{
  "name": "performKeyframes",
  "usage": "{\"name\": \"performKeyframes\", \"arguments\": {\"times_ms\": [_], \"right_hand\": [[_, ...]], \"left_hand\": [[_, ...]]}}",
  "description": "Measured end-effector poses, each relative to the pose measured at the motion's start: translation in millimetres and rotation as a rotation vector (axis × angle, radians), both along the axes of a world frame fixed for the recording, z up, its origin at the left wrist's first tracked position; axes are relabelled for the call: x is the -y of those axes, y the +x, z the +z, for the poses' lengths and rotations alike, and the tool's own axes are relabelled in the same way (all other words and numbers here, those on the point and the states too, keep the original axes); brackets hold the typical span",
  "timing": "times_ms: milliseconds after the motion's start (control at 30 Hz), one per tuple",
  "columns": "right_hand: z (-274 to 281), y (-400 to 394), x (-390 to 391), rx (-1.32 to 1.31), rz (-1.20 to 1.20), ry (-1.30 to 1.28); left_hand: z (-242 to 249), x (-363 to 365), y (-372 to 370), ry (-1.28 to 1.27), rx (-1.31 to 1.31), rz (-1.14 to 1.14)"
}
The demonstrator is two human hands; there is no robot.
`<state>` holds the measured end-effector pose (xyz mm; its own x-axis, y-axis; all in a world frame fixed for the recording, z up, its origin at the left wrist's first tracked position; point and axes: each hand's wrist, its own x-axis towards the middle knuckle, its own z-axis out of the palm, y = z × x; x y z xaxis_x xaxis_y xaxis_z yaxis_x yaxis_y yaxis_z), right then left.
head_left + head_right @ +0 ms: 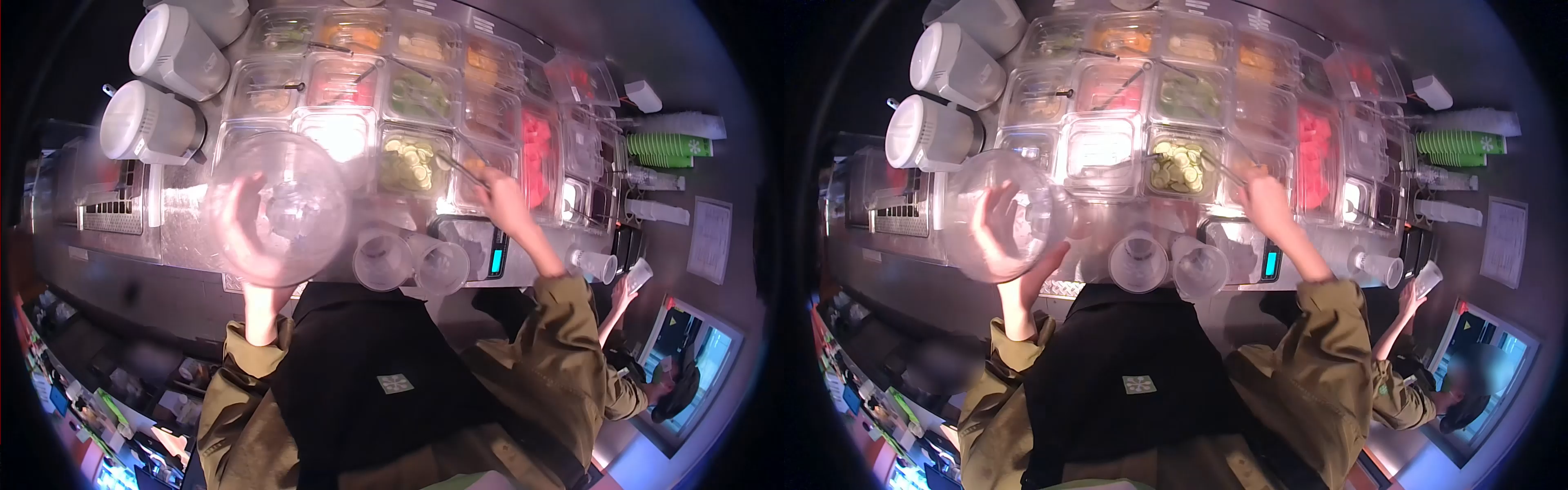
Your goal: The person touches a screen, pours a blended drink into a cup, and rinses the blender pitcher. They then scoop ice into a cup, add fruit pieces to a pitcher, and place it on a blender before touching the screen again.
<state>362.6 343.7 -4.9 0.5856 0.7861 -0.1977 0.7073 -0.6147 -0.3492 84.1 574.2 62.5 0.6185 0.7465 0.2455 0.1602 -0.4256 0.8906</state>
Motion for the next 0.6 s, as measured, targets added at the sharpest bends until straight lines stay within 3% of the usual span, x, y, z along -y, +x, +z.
{"name": "performKeyframes", "arguments": {"times_ms": [100,167,233,300,333,367,400,500,533,600], "right_hand": [[98,-18,-1,-0.007,-0.069,0.312],[170,-39,-5,-0.068,-0.150,0.323],[225,-66,-9,-0.066,-0.173,0.402],[236,-74,-11,-0.046,0.145,0.535],[238,-82,-21,0.023,0.262,0.483],[241,-94,-28,-0.025,0.218,0.297],[238,-101,-36,-0.054,0.255,0.309],[237,-80,-39,-0.095,0.325,0.455],[241,-72,-34,-0.151,0.180,0.419],[205,-40,-35,-0.108,0.025,0.508]], "left_hand": [[11,5,20,0.150,-0.096,0.045],[28,-1,42,0.148,0.013,0.017],[32,-5,51,0.317,-0.135,-0.081],[33,-2,52,0.278,-0.074,-0.089],[32,1,52,0.233,-0.013,-0.097],[28,5,52,0.185,0.046,-0.112],[11,7,46,0.141,0.029,0.013],[1,2,31,0.178,0.032,-0.071],[-4,-1,26,0.041,0.066,-0.081],[-7,-8,16,0.069,0.060,-0.025]]}}
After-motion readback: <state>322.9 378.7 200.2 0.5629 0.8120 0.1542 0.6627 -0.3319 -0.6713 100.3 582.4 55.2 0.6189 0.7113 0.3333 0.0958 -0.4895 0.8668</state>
